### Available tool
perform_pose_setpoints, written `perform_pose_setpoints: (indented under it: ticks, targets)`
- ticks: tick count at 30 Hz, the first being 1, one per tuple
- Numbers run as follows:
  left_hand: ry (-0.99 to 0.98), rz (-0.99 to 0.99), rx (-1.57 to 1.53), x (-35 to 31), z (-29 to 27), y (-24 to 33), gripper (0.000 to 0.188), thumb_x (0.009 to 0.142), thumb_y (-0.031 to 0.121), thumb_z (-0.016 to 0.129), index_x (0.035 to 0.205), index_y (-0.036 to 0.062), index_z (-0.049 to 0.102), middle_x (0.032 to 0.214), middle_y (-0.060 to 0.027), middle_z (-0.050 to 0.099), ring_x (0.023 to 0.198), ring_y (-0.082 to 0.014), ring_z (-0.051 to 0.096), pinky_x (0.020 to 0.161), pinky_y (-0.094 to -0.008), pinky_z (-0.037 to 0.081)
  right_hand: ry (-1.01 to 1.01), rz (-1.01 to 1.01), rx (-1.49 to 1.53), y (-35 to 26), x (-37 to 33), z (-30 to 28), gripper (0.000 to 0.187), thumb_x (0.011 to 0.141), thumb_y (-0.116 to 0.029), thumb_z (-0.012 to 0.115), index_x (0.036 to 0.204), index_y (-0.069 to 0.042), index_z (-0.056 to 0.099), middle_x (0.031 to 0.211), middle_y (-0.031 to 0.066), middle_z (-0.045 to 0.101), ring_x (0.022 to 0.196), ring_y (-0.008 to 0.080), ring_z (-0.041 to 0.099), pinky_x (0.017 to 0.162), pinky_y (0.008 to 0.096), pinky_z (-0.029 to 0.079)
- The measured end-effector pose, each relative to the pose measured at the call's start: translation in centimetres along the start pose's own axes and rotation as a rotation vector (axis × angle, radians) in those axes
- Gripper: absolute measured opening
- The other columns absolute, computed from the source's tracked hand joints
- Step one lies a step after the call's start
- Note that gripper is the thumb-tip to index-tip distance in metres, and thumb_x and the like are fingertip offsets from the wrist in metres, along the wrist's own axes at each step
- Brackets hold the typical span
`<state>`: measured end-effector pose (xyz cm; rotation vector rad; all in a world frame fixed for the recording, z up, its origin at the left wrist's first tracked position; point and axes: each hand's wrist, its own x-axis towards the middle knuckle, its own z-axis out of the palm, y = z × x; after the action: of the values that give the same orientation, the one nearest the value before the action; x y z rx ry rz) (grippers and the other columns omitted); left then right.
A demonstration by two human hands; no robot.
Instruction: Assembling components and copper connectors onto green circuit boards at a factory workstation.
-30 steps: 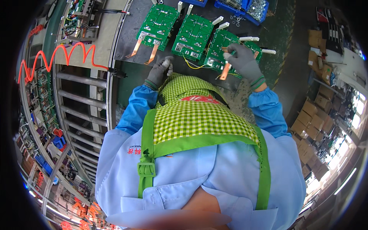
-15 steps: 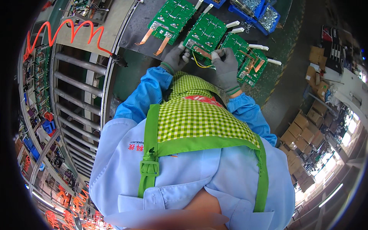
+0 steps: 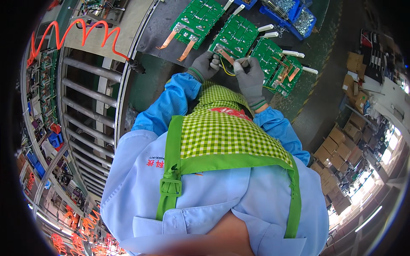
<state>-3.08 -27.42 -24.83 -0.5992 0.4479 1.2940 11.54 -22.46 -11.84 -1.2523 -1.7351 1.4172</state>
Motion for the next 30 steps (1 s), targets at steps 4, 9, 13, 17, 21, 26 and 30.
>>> perform_pose_setpoints:
  ticks: [4, 9, 13, 17, 21, 26, 30]
  targets:
    - [-0.029, 0.008, 0.02, 0.0, 0.1, -0.1, 0.019, 0.092, 0.025, 0.044, 0.092, 0.0058, 0.048, 0.074, -0.0014, 0.05, 0.061, -0.0093, 0.048, 0.045, -0.0198, 0.041, 0.006, 0.021, 0.011, -0.1, 0.0, 0.5, 0.015, 0.079, -0.009, 0.063, 0.081, -0.002, 0.051, 0.075, 0.0021, 0.056, 0.063, 0.0054, 0.048, 0.056, 0.0217, 0.043]
    - [-0.206, -0.098, -0.065, -0.9, -0.6, 0.0, 0.024, 0.092, 0.025, 0.043, 0.088, 0.0019, 0.051, 0.079, -0.0049, 0.053, 0.07, -0.0146, 0.055, 0.054, -0.0238, 0.049, -0.004, -0.04, -0.139, 0.9, -0.2, 0.9, 0.014, 0.079, -0.011, 0.064, 0.08, -0.002, 0.054, 0.07, 0.0021, 0.054, 0.061, 0.006, 0.05, 0.054, 0.0222, 0.043]
    - [-0.162, -0.077, 0.009, -2.4, 0.2, 0.1, 0.022, 0.091, 0.022, 0.044, 0.09, 0.0018, 0.052, 0.084, -0.0081, 0.055, 0.075, -0.0187, 0.057, 0.062, -0.0275, 0.052, -0.069, -0.047, -0.261, -0.3, -1.0, 1.6, 0.014, 0.078, -0.013, 0.064, 0.081, -0.003, 0.056, 0.067, 0.0039, 0.054, 0.057, 0.0092, 0.053, 0.052, 0.0247, 0.044]
    - [-0.002, 0.163, 0.279, -3.4, 1.0, -0.2, 0.019, 0.087, 0.019, 0.047, 0.096, 0.0043, 0.054, 0.084, -0.0083, 0.057, 0.075, -0.0185, 0.058, 0.062, -0.027, 0.052, -0.123, -0.018, -0.354, -0.6, -1.5, 2.2, 0.016, 0.078, -0.015, 0.065, 0.082, -0.002, 0.057, 0.069, 0.0063, 0.056, 0.053, 0.012, 0.054, 0.05, 0.0265, 0.044]
    - [-0.025, 0.177, 0.436, -4.6, 3.6, -0.4, 0.018, 0.087, 0.017, 0.049, 0.097, 0.0024, 0.055, 0.087, -0.008, 0.057, 0.077, -0.0163, 0.057, 0.064, -0.027, 0.05, -0.245, -0.059, -0.369, -0.9, -1.8, 2.9, 0.019, 0.078, -0.019, 0.065, 0.083, -0.003, 0.057, 0.072, 0.0079, 0.055, 0.059, 0.0156, 0.055, 0.055, 0.0286, 0.045]
    - [0.031, 0.391, 0.767, -3.4, 2.5, -0.6, 0.017, 0.086, 0.019, 0.057, 0.09, 0.0029, 0.058, 0.078, -0.0032, 0.057, 0.071, -0.0096, 0.054, 0.059, -0.0245, 0.045, -0.505, -0.054, -0.392, -0.9, -0.5, 3.6, 0.021, 0.077, -0.019, 0.064, 0.087, -0.003, 0.055, 0.075, 0.0099, 0.053, 0.065, 0.0209, 0.055, 0.06, 0.0311, 0.045]
    - [0.061, 0.504, 0.905, -3.2, 2.6, 0.0, 0.019, 0.086, 0.019, 0.055, 0.09, 0.0005, 0.058, 0.074, -0.0047, 0.057, 0.063, -0.01, 0.054, 0.052, -0.0245, 0.043, -0.57, -0.16, -0.339, -4.8, 1.8, 0.3, 0.021, 0.076, -0.018, 0.063, 0.088, -0.004, 0.054, 0.085, 0.0107, 0.055, 0.073, 0.0211, 0.057, 0.065, 0.0316, 0.046]
